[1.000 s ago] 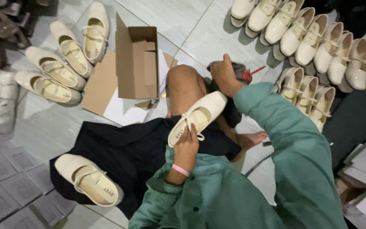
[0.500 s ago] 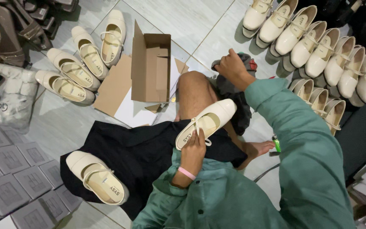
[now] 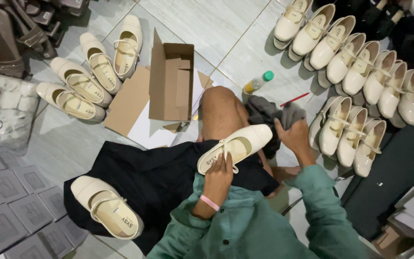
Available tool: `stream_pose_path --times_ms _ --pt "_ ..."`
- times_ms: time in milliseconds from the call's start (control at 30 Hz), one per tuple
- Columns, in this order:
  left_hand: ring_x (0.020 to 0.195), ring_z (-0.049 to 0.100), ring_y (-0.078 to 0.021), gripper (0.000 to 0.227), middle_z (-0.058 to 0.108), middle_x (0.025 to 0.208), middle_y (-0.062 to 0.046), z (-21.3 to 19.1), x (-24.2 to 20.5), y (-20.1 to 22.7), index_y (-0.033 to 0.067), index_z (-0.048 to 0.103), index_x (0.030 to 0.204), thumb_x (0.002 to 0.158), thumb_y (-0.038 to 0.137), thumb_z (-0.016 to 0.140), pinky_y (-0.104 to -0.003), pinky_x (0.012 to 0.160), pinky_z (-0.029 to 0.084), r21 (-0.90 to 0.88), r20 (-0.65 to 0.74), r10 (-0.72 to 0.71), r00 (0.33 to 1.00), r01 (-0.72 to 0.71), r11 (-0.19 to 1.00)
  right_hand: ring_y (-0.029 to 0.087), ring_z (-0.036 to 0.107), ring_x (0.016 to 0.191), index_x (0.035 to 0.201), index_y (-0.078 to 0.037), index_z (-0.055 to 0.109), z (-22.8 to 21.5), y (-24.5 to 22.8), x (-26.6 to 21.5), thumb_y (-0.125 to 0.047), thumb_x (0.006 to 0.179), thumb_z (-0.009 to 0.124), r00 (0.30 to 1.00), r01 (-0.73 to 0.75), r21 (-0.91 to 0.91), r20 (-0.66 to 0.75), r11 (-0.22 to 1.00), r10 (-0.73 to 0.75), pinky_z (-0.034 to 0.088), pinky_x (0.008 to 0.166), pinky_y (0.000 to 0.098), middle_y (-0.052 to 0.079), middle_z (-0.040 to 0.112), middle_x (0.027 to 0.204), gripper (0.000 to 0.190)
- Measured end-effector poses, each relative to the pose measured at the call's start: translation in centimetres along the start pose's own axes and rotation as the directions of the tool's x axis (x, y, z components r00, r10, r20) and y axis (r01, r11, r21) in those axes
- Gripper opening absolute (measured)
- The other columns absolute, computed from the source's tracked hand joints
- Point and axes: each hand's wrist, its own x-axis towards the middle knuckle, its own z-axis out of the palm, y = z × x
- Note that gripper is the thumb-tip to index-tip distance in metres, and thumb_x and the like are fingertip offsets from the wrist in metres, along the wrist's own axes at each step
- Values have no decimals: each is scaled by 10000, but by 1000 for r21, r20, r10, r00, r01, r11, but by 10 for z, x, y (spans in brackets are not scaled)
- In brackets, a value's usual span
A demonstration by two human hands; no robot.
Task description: The person sits on the floor and wipes a pair of white shoes with a cloth, then places them into a cardboard box. The person handles the shoes and cloth directly without using additional tools.
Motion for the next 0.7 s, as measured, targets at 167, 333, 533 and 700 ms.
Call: stream_pose_path --times_ms 167,333,533,700 --pt "1141 683 -355 528 670 1282 -300 3 -6 -1 -63 527 1396 897 104 567 -394 937 566 -9 50 -31 998 31 999 245 649 964 1174 35 607 45 55 24 -322 975 810 918 -258 451 -162 854 363 527 867 371 154 699 1082 456" --pt "1189 675 -348 523 666 1270 -296 0 -1 -4 -46 520 1406 898 70 569 -395 929 576 -94 52 -61 997 65 993 154 646 1100 1313 11 602 31 83 25 -289 1070 687 751 -116 707 -397 697 528 514 975 321 86 685 1264 395" --pt "1312 580 -364 592 643 1318 -290 -1 10 14 -75 482 1433 864 42 598 -402 892 573 -20 146 -49 988 52 998 354 709 888 1109 -19 766 -39 -17 -56 -238 968 750 989 108 30 99 994 -110 557 792 443 146 711 1102 261" --pt "1296 579 -394 703 619 1342 -287 -9 16 24 -89 435 1446 783 36 633 -414 961 559 -42 104 -80 991 85 996 356 616 831 999 -111 798 -3 -125 -62 -161 792 694 870 271 -206 470 940 -147 480 716 476 185 605 1121 237"
